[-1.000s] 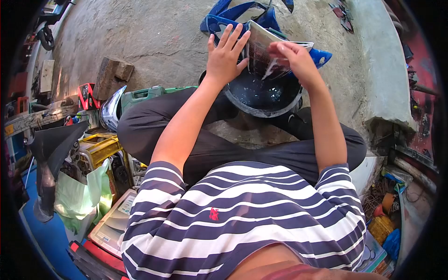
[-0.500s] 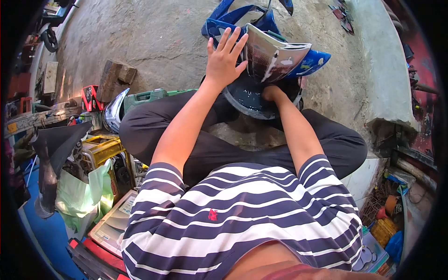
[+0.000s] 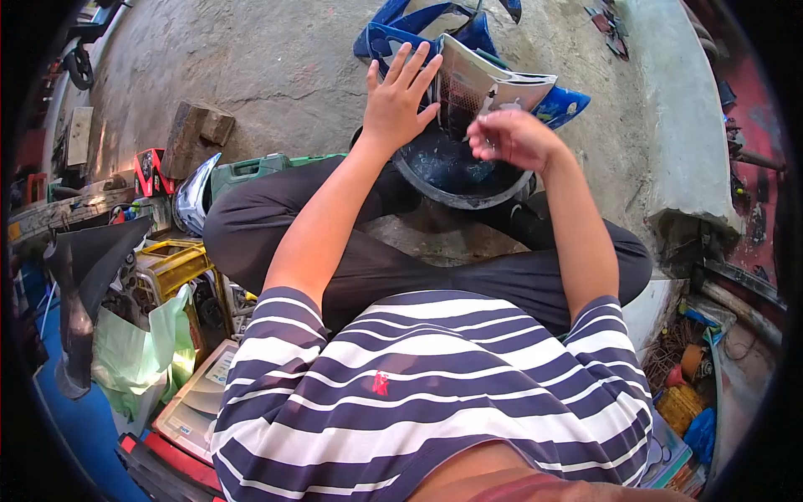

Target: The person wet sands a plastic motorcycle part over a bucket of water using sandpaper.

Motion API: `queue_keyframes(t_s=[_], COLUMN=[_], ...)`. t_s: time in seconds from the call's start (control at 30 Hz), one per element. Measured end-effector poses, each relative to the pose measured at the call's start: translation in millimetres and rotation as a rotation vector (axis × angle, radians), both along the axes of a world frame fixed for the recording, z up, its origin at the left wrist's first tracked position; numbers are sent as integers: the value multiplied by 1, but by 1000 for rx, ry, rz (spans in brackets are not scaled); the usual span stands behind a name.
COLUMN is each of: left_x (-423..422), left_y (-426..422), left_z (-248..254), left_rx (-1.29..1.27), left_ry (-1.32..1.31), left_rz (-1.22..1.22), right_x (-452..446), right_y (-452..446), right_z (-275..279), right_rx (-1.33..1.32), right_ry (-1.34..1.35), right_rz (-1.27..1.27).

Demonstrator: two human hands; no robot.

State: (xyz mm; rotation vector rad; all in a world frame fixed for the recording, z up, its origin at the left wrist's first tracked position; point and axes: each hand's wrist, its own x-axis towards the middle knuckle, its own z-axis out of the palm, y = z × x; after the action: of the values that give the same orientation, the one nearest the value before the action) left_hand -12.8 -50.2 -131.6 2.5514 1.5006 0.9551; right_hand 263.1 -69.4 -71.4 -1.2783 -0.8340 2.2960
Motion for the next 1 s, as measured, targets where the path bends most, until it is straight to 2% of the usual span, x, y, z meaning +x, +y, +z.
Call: queue_keyframes(t_s=[0.1,0.37,0.6,0.8,0.93,1.0], left_x=[0,-1,-3,-3,-3,-3], left_y=[-1,0,0,0,0,-1], left_z=[2,2,-1,-2,0,0], left_rx=[-4,18,14,18,7,-1], left_ry=[6,42,61,36,26,22], left_rz=[-3,8,11,2,-4,-4], right_x=[-22,-70,-68,-37,-14,3], right_y=[29,117,109,66,34,16], right_z=[39,67,60,59,44,13], right_rx=[164,521,749,698,585,776], right_ry=[-107,-326,-441,-456,-627,-726], right_rz=[-59,-143,-103,-96,127,458])
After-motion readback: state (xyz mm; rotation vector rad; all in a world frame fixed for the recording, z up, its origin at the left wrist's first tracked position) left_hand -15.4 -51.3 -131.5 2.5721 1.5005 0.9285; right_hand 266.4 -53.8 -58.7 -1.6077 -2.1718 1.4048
